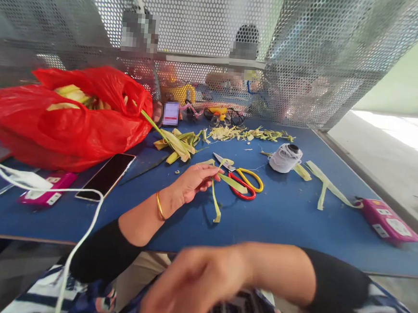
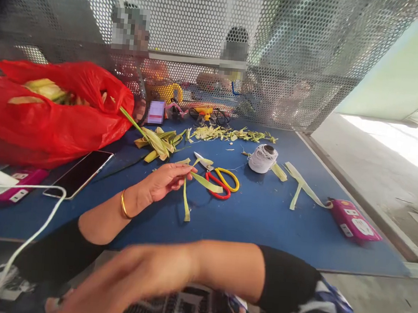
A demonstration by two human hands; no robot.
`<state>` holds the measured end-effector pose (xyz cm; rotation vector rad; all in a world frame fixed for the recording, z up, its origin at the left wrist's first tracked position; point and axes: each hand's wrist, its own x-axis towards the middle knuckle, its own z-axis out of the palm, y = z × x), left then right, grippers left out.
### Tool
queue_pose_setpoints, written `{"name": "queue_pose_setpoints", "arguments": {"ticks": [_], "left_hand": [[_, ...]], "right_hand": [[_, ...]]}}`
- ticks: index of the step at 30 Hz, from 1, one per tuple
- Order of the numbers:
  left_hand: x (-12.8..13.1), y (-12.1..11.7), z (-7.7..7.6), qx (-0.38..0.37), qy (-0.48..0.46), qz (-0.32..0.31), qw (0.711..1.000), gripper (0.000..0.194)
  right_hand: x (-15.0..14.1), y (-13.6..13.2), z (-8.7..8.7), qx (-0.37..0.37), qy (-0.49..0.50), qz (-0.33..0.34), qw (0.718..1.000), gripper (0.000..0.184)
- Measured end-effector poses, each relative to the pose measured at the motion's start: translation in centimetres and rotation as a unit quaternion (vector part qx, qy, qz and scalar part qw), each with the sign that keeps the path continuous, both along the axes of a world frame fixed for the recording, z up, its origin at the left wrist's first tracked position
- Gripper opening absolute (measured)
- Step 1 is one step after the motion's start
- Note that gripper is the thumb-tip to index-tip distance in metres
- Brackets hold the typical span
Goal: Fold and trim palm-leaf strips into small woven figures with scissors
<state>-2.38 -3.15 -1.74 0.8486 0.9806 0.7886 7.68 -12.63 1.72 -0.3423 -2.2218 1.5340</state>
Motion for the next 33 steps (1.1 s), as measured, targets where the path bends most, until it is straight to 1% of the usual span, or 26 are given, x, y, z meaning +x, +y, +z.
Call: {"name": "queue_pose_setpoints", "arguments": {"ticks": [1, 2, 3, 4, 5, 6, 7, 8, 10, 12, 15, 18, 21, 23, 24, 25, 27, 28, 29, 30, 31, 33], "left_hand": [[0.0, 0.1, 0.0, 0.0, -0.009, 0.005, 1.0, 0.012], [0.0, 0.2, -0.1, -0.002, -0.017, 0.012, 1.0, 0.016], [0.0, 0.3, -0.1, -0.008, -0.025, 0.016, 1.0, 0.019], [0.0, 0.5, -0.2, -0.015, -0.032, 0.024, 0.999, 0.022], [0.0, 0.7, -0.3, -0.024, -0.033, 0.026, 0.999, 0.026], [0.0, 0.8, -0.4, -0.028, -0.034, 0.023, 0.999, 0.029], [0.0, 1.0, -0.5, -0.028, -0.031, 0.022, 0.999, 0.03], [0.0, 1.0, -0.6, -0.023, -0.026, 0.019, 0.999, 0.027], [0.1, 1.0, -0.9, -0.005, -0.008, 0.024, 1.0, 0.016], [0.3, 0.8, -1.1, 0.016, 0.02, 0.036, 0.999, 0.01], [0.6, 0.4, -1.2, 0.057, 0.054, 0.051, 0.996, 0.016], [0.7, 0.4, -1.2, 0.093, 0.061, 0.059, 0.992, 0.015], [0.3, 0.8, -1.0, 0.085, 0.047, 0.075, 0.992, 0.011], [0.0, 1.1, -0.8, 0.077, 0.032, 0.104, 0.991, 0.009], [-0.1, 1.1, -0.7, 0.076, 0.027, 0.124, 0.989, 0.008], [-0.2, 1.2, -0.7, 0.078, 0.026, 0.141, 0.987, 0.007], [-0.1, 1.1, -0.7, 0.081, 0.033, 0.15, 0.985, 0.007], [0.0, 1.0, -0.8, 0.082, 0.038, 0.135, 0.987, 0.008], [0.1, 0.8, -0.8, 0.084, 0.043, 0.11, 0.989, 0.009], [0.2, 0.5, -0.9, 0.087, 0.046, 0.078, 0.992, 0.011], [0.4, 0.3, -1.0, 0.092, 0.047, 0.046, 0.994, 0.013], [0.5, -0.1, -1.0, 0.101, 0.045, -0.002, 0.994, 0.016]], "right_hand": [[0.9, 0.7, 0.0, 0.006, -0.015, -0.021, 1.0, 0.015], [2.0, 1.6, -0.1, 0.028, -0.032, -0.079, 0.996, 0.019], [3.2, 2.8, -0.3, 0.065, -0.051, -0.174, 0.981, 0.019], [4.3, 4.1, -0.6, 0.11, -0.072, -0.289, 0.948, 0.016], [5.3, 5.4, -1.1, 0.162, -0.085, -0.409, 0.894, 0.013], [6.1, 6.5, -1.7, 0.185, -0.113, -0.483, 0.849, 0.012], [6.7, 7.5, -2.3, 0.181, -0.138, -0.512, 0.828, 0.014], [7.1, 8.2, -3.1, 0.152, -0.152, -0.508, 0.834, 0.017], [7.3, 8.8, -4.3, 0.09, -0.156, -0.472, 0.863, 0.024], [7.1, 8.5, -5.1, 0.067, -0.143, -0.443, 0.883, 0.029], [7.0, 7.7, -5.1, 0.08, -0.136, -0.434, 0.887, 0.03], [7.3, 7.4, -4.5, 0.064, -0.138, -0.442, 0.884, 0.031], [7.9, 7.7, -3.9, 0.076, -0.134, -0.467, 0.871, 0.032], [8.5, 7.9, -3.6, 0.094, -0.14, -0.484, 0.858, 0.033], [8.8, 8.1, -3.5, 0.107, -0.147, -0.502, 0.846, 0.033], [9.1, 8.2, -3.4, 0.129, -0.155, -0.528, 0.825, 0.032], [9.5, 8.3, -3.3, 0.203, -0.164, -0.59, 0.764, 0.024], [9.6, 8.4, -3.3, 0.248, -0.16, -0.611, 0.735, 0.02], [9.6, 8.3, -3.3, 0.287, -0.15, -0.619, 0.715, 0.019], [9.5, 8.3, -3.3, 0.316, -0.136, -0.616, 0.709, 0.019], [9.5, 8.3, -3.4, 0.33, -0.12, -0.603, 0.716, 0.019], [9.3, 8.2, -3.6, 0.332, -0.095, -0.573, 0.743, 0.02]]}}
